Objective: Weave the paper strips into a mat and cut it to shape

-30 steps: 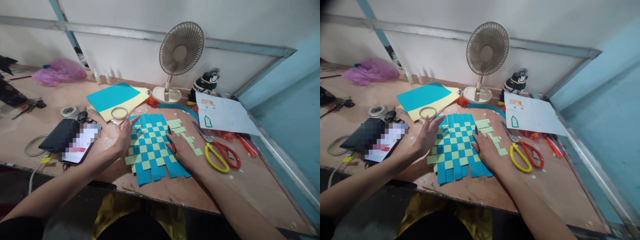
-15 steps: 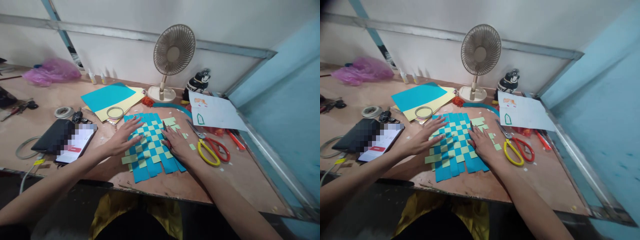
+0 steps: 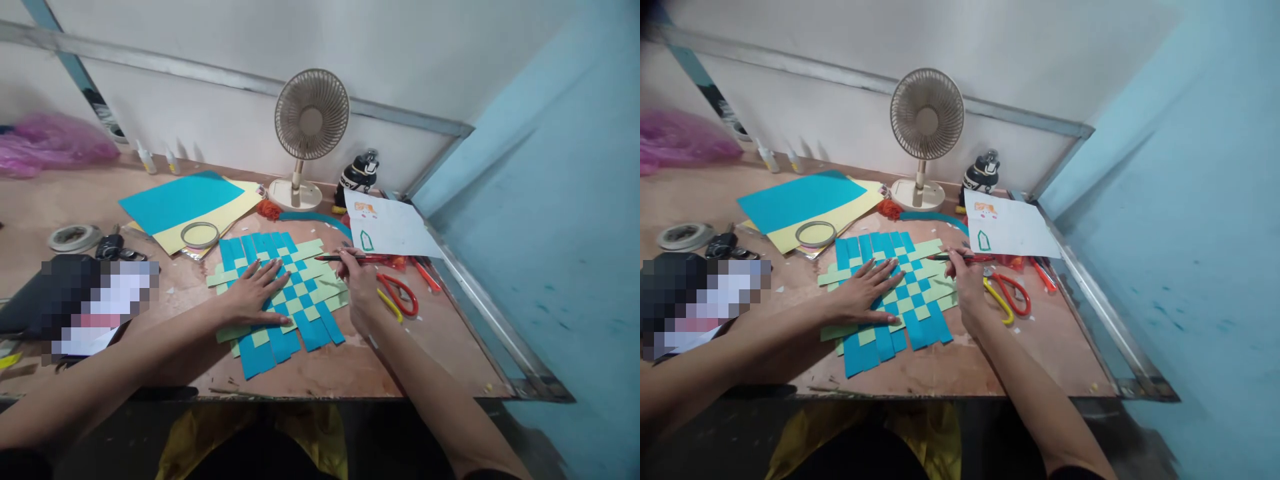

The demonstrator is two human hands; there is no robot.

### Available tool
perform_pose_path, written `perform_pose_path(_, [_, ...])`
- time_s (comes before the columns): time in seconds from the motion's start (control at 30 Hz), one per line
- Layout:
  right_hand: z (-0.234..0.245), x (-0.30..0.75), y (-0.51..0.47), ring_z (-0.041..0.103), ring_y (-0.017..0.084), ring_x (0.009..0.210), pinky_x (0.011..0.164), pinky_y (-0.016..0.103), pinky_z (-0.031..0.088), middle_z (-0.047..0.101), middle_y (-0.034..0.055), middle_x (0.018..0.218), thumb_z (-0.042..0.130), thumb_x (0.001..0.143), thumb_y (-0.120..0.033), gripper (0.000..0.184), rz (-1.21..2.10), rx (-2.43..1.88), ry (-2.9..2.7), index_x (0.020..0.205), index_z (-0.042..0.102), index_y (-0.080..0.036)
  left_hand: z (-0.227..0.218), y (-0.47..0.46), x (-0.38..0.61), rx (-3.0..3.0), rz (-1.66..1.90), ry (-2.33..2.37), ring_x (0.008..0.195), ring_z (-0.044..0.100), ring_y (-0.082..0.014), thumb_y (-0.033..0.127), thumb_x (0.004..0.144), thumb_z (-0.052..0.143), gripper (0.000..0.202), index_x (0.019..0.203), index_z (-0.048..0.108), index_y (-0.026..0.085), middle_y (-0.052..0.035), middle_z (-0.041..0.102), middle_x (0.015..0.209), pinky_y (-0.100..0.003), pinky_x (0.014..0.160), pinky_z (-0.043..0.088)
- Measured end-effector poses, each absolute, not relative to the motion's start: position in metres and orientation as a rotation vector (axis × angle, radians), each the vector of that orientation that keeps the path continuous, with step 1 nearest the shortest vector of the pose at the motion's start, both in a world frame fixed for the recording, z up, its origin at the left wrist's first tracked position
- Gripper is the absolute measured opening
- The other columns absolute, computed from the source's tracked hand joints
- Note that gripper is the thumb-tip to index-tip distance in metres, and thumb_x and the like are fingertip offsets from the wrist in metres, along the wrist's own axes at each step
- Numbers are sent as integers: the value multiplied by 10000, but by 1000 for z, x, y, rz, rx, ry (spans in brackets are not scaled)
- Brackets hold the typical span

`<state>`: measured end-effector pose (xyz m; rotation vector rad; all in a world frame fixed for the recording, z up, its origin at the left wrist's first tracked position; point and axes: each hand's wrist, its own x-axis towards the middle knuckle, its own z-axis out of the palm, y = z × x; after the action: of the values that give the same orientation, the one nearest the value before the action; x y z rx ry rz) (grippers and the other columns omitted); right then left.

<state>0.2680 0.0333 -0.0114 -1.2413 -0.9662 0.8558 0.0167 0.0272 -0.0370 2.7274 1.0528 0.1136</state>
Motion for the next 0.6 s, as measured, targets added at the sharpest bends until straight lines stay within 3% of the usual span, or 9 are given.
perform_pose_path(0.13, [-7, 266, 37, 564, 128, 515, 499, 251, 403, 622, -25, 548, 645, 778, -428, 235, 982, -1217, -944, 800, 657, -194, -38, 34, 9, 2750, 94, 930, 1537, 28, -324, 864, 814, 406, 1039, 1600, 182, 223, -140, 48, 1651, -525, 1230, 0])
perform_pose_path(0.23, [-2, 266, 39, 583, 143, 531, 499, 258, 417, 629, -17, 550, 664, 770, -434, 237, 1044, -1203, -972, 779, 653, -197, -30, 42, 0, 2748, 109, 800, 1534, 68, -335, 851, 793, 478, 1017, 1590, 222, 275, -102, 90, 1654, -537, 1229, 2])
perform_pose_path(0.37, [-4, 265, 49, 449, 100, 422, 432, 241, 344, 515, -58, 447, 731, 744, -461, 291, 985, -1214, -1031, 674, 613, -204, -19, 47, -8, 2725, 108, 699, 1531, 83, -351, 811, 788, 553, 948, 1565, 291, 336, -50, 178, 1649, -557, 1229, 9])
perform_pose_path(0.47, [-8, 261, 60, 340, 77, 360, 381, 233, 275, 404, -92, 383, 731, 739, -485, 329, 935, -1267, -1096, 629, 586, -212, -18, 39, -3, 2679, 158, 879, 1533, 108, -332, 776, 882, 445, 865, 1574, 288, 282, -72, 194, 1648, -535, 1235, 62])
perform_pose_path(0.6, [-12, 251, 70, 491, 102, 436, 447, 217, 412, 552, -41, 455, 688, 768, -457, 276, 997, -1286, -1159, 697, 639, -195, -24, 18, 14, 2675, 189, 1103, 1540, 87, -303, 757, 944, 284, 861, 1582, 271, 179, -130, 170, 1648, -506, 1240, 35])
